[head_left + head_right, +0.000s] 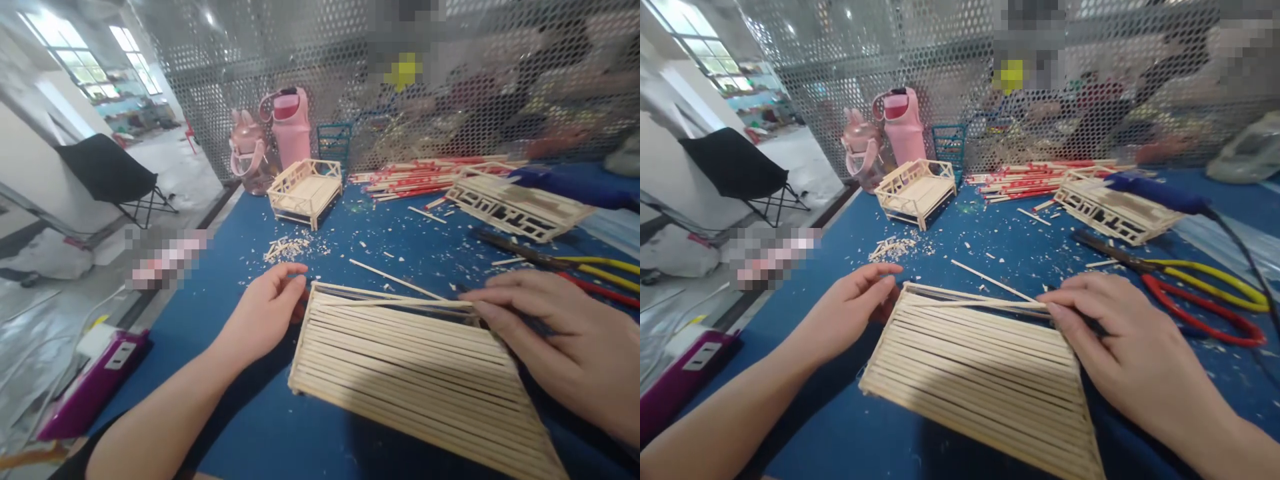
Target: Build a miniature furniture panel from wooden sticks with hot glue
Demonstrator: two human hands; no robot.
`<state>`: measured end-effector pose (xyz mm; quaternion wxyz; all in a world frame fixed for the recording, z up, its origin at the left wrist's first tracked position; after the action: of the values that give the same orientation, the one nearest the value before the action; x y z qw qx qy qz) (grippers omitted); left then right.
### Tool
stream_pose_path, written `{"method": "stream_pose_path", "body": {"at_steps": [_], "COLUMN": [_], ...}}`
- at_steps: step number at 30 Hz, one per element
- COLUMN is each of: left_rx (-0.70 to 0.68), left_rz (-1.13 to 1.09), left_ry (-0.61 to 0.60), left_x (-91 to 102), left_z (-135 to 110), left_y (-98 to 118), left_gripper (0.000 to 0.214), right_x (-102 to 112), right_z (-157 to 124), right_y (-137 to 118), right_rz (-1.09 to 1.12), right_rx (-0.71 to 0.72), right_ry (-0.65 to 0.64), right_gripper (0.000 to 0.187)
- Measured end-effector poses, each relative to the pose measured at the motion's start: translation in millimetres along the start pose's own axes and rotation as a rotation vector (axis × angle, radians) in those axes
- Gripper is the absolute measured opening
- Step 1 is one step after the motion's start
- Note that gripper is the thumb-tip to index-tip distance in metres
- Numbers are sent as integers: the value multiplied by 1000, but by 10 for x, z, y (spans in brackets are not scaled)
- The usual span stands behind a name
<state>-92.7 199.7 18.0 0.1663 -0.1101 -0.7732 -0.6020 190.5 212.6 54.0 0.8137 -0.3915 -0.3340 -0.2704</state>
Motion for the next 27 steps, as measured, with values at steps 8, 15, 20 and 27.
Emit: {"method": "stream_pose_path", "body": {"at_steps": [8, 15, 20, 27], "left_rx": [108, -70, 97, 195], "left_rz": [-134, 265, 101, -351], "left_ry": [-91, 124, 60, 12], "left_x": [-119, 256, -71, -619], "left_z": [-44, -219, -1005, -1282], "left_y": [-15, 181, -79, -428], "left_gripper": [35, 38, 52, 82], "right_x": [-31, -62, -118, -345], "right_z": [-66, -19, 31, -122], "right_y": [72, 229, 208, 59], "right_rz": [93, 128, 238, 730], "right_rx": [-72, -310, -284, -422], "right_ry": [-39, -68, -105, -335], "right_gripper": [28, 27, 20, 20]}}
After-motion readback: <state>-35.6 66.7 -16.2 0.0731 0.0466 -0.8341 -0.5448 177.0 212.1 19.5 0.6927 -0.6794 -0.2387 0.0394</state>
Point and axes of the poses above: each hand's wrist, its own z-axis towards the middle knuckle, its own x-axis out of the back of the hand, y = z × x, the point moved 9 cm from there along z, towards the middle knuckle, and after that the axes turned 4 degrees about -y, right-handed, at the moved point
